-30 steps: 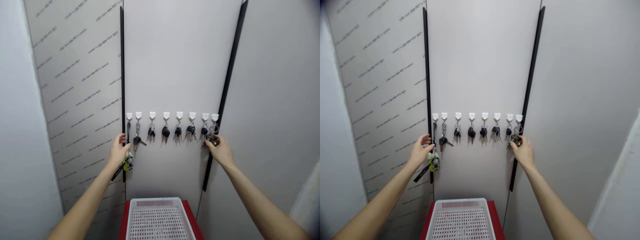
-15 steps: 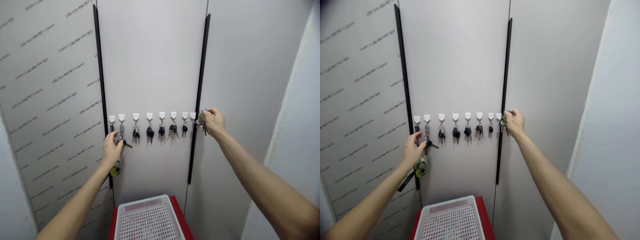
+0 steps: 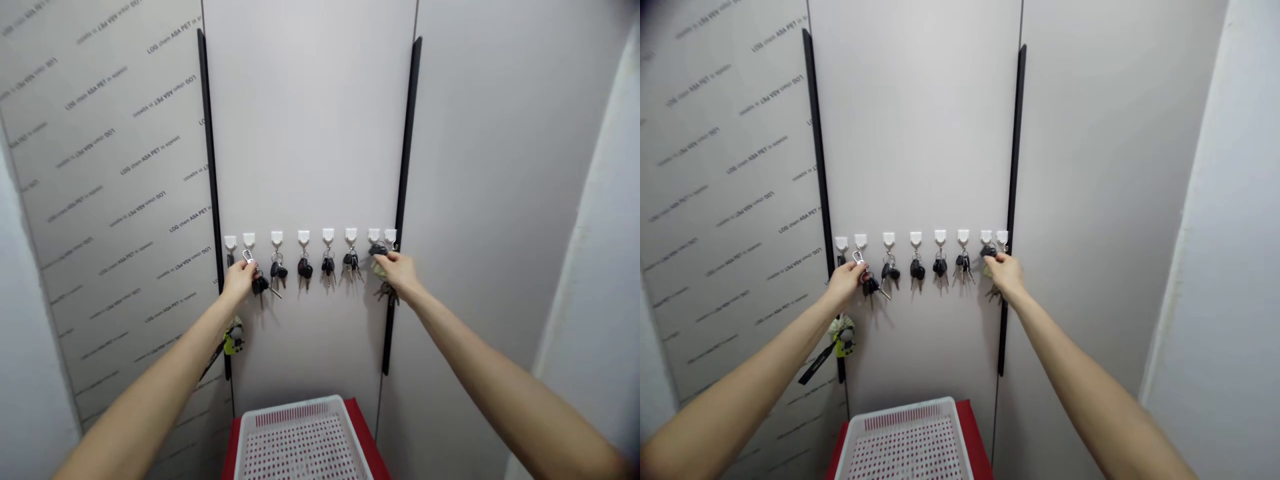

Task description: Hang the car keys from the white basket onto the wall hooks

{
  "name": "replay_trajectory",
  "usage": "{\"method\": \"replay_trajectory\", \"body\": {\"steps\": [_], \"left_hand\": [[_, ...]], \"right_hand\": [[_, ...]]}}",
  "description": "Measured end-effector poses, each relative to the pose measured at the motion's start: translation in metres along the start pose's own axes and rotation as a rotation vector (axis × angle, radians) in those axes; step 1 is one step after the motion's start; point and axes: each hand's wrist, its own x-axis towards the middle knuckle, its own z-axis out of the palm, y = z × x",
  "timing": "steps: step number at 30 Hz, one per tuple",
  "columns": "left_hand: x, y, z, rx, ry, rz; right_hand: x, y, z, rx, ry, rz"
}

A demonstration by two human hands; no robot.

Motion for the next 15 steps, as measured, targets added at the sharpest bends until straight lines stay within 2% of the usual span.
{"method": "replay_trajectory", "body": {"steps": [4, 5, 7, 9, 11, 14, 15], "left_hand": [[0.014, 0.020, -0.016, 0.154, 0.176, 0.134], [0.017, 0.026, -0.018, 0.180, 0.187, 0.150], [0.019, 0.034, -0.016, 0.232, 0.136, 0.173], [0.013, 0.035, -0.008, 0.303, 0.028, 0.198], [0.000, 0.028, 0.005, 0.379, -0.049, 0.233], [-0.020, 0.009, 0.029, 0.452, -0.078, 0.303], [-0.023, 0.004, 0.036, 0.457, -0.084, 0.310]], "right_hand": [[0.015, -0.022, -0.023, -0.111, 0.068, 0.004], [0.018, -0.030, -0.028, -0.110, 0.060, -0.008], [0.016, -0.046, -0.033, -0.064, -0.011, -0.029], [0.005, -0.056, -0.030, -0.001, -0.157, -0.038], [-0.019, -0.056, -0.018, 0.044, -0.367, -0.004], [-0.076, -0.032, 0.014, 0.113, -0.735, 0.154], [-0.099, -0.018, 0.026, 0.116, -0.802, 0.193]]}}
